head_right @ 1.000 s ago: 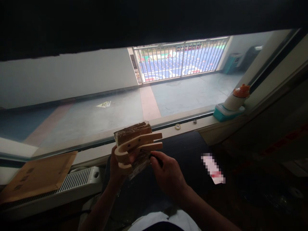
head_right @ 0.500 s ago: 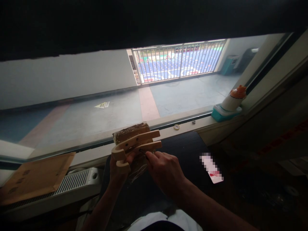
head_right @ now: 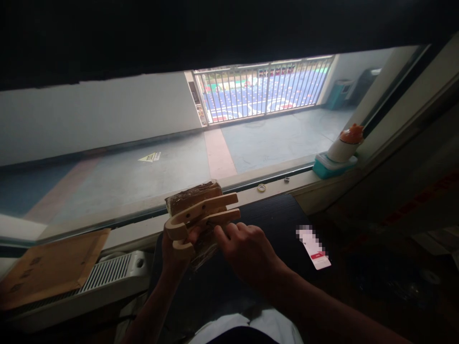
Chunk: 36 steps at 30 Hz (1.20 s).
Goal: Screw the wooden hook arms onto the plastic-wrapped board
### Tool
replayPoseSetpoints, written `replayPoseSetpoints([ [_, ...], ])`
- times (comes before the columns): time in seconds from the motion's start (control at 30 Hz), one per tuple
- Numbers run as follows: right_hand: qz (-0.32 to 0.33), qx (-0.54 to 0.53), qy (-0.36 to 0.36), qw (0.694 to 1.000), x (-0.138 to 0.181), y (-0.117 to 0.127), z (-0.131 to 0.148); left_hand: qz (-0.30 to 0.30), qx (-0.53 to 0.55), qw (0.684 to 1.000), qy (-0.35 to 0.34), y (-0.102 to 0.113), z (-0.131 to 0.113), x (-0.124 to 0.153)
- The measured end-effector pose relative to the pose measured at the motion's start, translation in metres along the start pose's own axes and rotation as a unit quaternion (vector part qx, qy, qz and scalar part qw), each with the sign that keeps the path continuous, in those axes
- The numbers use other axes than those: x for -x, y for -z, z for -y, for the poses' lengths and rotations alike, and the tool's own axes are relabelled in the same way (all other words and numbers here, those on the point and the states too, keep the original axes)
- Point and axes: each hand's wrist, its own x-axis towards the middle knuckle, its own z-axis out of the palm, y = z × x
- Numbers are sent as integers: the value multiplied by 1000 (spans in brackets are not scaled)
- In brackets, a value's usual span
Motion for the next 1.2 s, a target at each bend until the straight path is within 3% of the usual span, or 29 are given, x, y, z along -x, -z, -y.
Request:
replayPoseSetpoints([
  [0.07,-1,10,10,1000,0,-2,0,-5,-9,1000,0,-1,-2,0],
  [0.17,-24,-119,-77,990,0,-10,3,-7,-5,1000,2,-1,-2,-1],
  [0.23,-33,-274,-174,945,0,-16,6,-5,5,1000,-9,0,-2,-2],
  [0.3,-18,-415,-261,872,0,-19,7,-2,7,1000,-24,2,-2,-4],
  [0.37,8,-489,-306,817,-2,-19,7,9,-1,999,-35,4,-1,-5],
  [0.4,18,-496,-312,810,-3,-18,6,16,-7,999,-39,5,0,-6],
  [0.6,35,-328,-271,904,-3,1,0,-1,-7,1000,-18,6,7,-5],
  [0.77,-10,-123,-44,991,3,6,-8,-12,5,1000,9,5,-2,-3],
  [0.9,-19,31,74,997,5,3,-12,-9,16,1000,5,2,-7,-1],
  [0.97,-19,19,61,998,4,0,-10,-11,15,1000,1,0,-7,0],
  [1.07,-28,-109,-55,992,4,-6,-1,-10,14,1000,-2,0,-3,2],
  [1.2,-21,-331,-248,910,5,-15,8,-13,-3,1000,-22,1,3,2],
])
